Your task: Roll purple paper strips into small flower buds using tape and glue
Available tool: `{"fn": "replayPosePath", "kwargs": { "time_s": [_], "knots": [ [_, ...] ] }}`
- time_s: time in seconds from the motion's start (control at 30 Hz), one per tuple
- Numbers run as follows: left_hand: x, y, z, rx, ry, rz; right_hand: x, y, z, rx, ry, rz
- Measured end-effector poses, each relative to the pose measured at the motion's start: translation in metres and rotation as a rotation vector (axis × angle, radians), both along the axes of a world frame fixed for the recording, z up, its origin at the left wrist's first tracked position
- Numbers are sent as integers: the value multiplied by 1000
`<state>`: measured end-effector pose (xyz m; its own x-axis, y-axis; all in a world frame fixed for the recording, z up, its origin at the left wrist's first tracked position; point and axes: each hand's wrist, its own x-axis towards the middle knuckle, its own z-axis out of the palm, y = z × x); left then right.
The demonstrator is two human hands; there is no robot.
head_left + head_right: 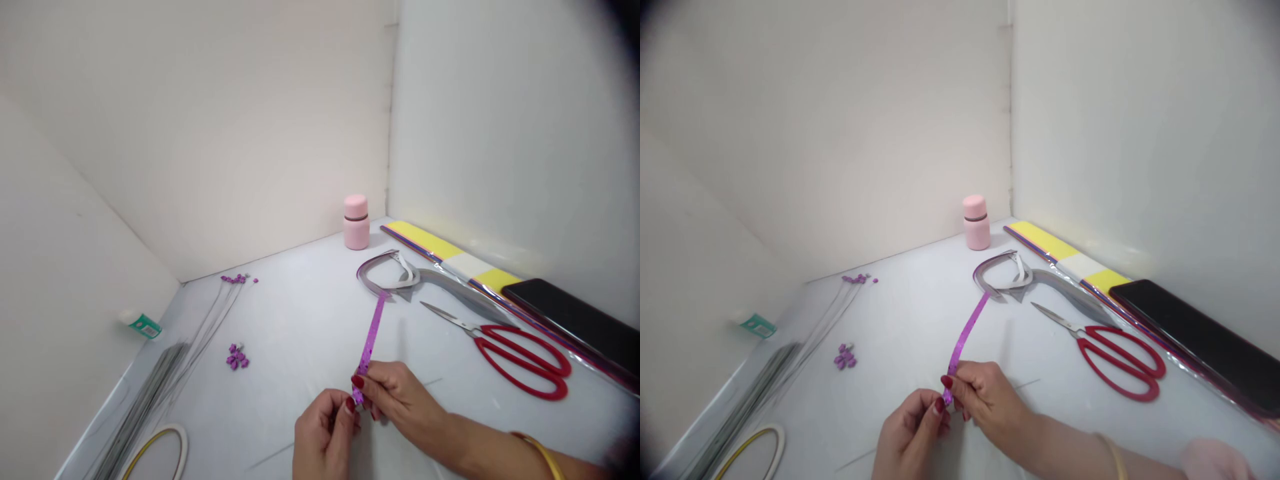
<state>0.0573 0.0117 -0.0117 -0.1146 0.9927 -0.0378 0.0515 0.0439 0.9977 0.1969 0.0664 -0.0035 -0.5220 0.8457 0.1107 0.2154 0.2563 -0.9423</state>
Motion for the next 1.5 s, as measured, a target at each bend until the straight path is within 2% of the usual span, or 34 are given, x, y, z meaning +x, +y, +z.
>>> {"fn": "replayPosePath", "kwargs": {
  "time_s": [0.13, 0.2, 0.27, 0.37, 0.5, 0.67, 0.83, 0.93, 1.1, 1.33, 1.5],
  "knots": [
    [2, 5, -2, -266, -429, -43, 0, 0, 1, -4, 25, -8],
    [2, 6, 0, -378, -549, -58, -1, 0, 2, -41, 38, -8],
    [2, 7, 2, -423, -599, -67, -2, -1, 2, -119, 69, -1],
    [2, 6, 3, -304, -495, -60, -4, -1, 2, -285, 155, 17],
    [2, 3, -1, -83, -189, -3, -5, 1, 2, -432, 200, 23],
    [7, -1, -1, 60, -8, 10, -6, 2, 2, -453, 206, 16],
    [8, -3, 3, 230, 269, 158, -6, 1, -1, -465, 192, 16],
    [5, -3, 2, 326, 395, 141, -6, 1, -2, -470, 186, 10],
    [1, -2, 2, 376, 486, 89, -6, 1, -4, -459, 178, 26],
    [2, 0, 5, 287, 307, 49, -6, 2, -6, -431, 178, 21],
    [1, -1, 2, 251, 405, 75, -6, 1, -6, -400, 166, 15]
  ]
}}
